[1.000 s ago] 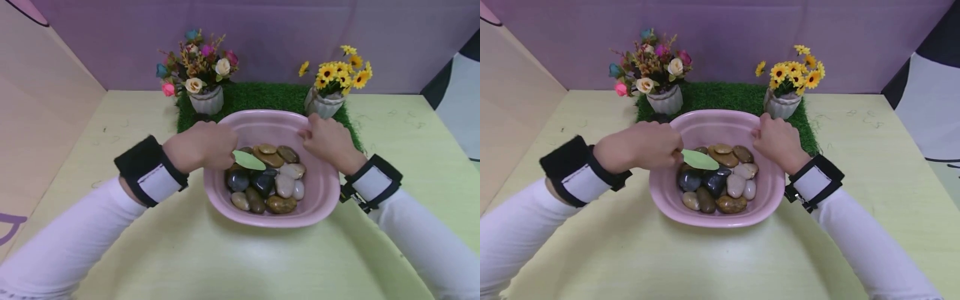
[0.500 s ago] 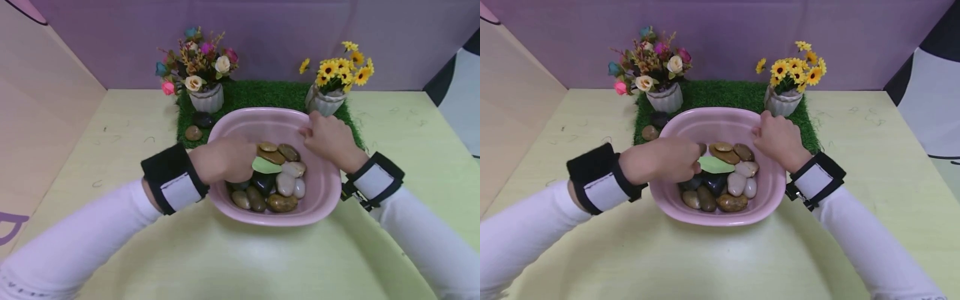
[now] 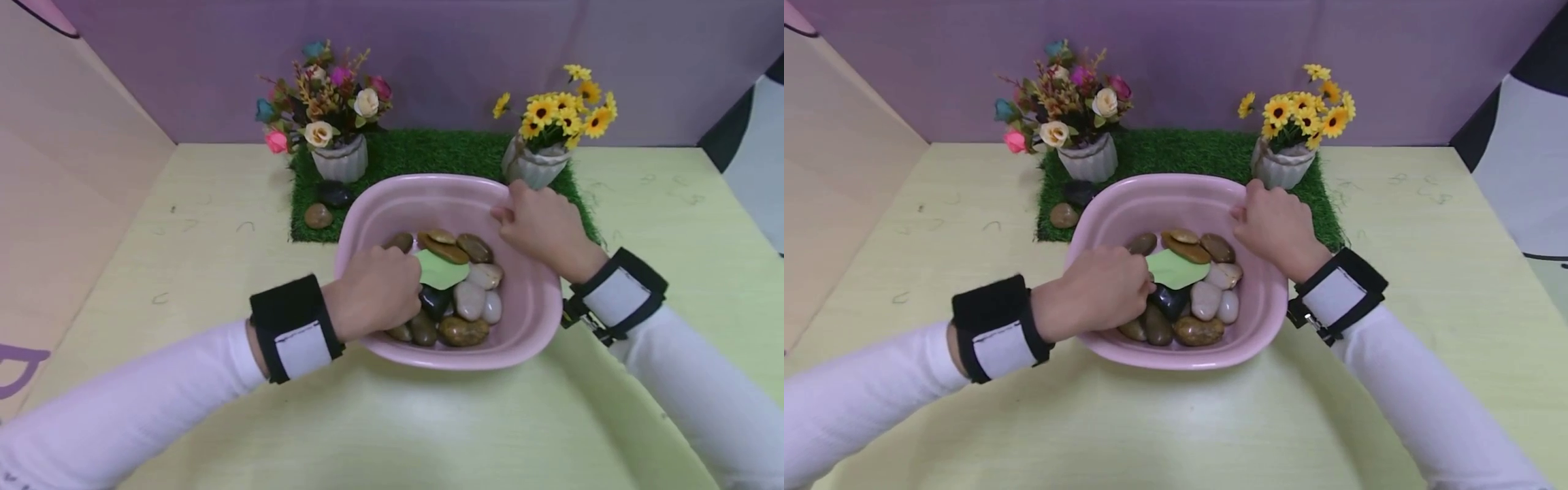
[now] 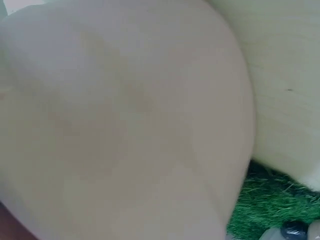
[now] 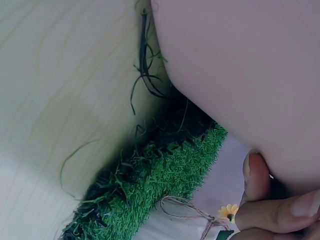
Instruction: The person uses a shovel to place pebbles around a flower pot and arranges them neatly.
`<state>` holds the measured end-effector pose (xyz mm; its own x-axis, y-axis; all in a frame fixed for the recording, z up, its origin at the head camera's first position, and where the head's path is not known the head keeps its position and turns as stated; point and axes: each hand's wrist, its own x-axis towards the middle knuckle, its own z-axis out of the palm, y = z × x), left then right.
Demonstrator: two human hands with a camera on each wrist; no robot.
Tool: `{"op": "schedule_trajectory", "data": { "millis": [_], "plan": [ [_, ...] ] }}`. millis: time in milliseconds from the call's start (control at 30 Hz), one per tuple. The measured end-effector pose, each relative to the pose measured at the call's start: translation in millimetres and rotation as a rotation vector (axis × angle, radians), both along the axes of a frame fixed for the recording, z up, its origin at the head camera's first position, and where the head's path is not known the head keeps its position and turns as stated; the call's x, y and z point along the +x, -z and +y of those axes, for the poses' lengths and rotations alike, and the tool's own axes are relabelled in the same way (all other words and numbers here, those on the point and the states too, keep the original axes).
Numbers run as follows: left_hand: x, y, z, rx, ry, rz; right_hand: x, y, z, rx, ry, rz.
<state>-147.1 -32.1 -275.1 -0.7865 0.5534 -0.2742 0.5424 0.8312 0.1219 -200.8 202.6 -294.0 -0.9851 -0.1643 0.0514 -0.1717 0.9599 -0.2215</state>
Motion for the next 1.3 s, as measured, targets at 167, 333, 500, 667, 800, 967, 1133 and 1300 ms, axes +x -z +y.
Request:
{"op": "schedule_trajectory", "data": {
  "millis": [167,333,500,667,800,967,1133,1300],
  "plan": [
    [-2.1,4.1,0.1,0.048,-0.037,0.013,0.1,0.0,0.7,-0.006,0.005,-0.004],
    [-6.4,8.6,-1.3,0.070,-0.081,-0.003,0.8,1.6,0.6,-0.010,0.008,-0.018],
    [-10.0,14.6,-5.9,0.114,-0.097,0.046,0.2,1.5,0.9,-0.002,0.006,-0.010],
    [-10.8,19.7,-8.2,0.065,-0.057,0.178,-0.4,1.5,1.0,0.002,0.004,-0.002],
    [-11.2,23.2,-8.3,0.001,-0.028,0.208,0.1,1.4,1.3,0.002,0.006,0.004],
    [-17.3,24.0,-10.7,0.007,0.022,0.172,0.3,1.9,2.5,-0.005,0.009,0.007],
    [-29.0,21.2,-14.9,0.049,0.055,0.101,-0.5,2.7,2.2,-0.008,0.010,0.012],
    [-39.9,20.2,-19.6,0.127,0.105,0.073,-0.6,2.2,1.6,-0.010,0.005,0.019]
  ]
}}
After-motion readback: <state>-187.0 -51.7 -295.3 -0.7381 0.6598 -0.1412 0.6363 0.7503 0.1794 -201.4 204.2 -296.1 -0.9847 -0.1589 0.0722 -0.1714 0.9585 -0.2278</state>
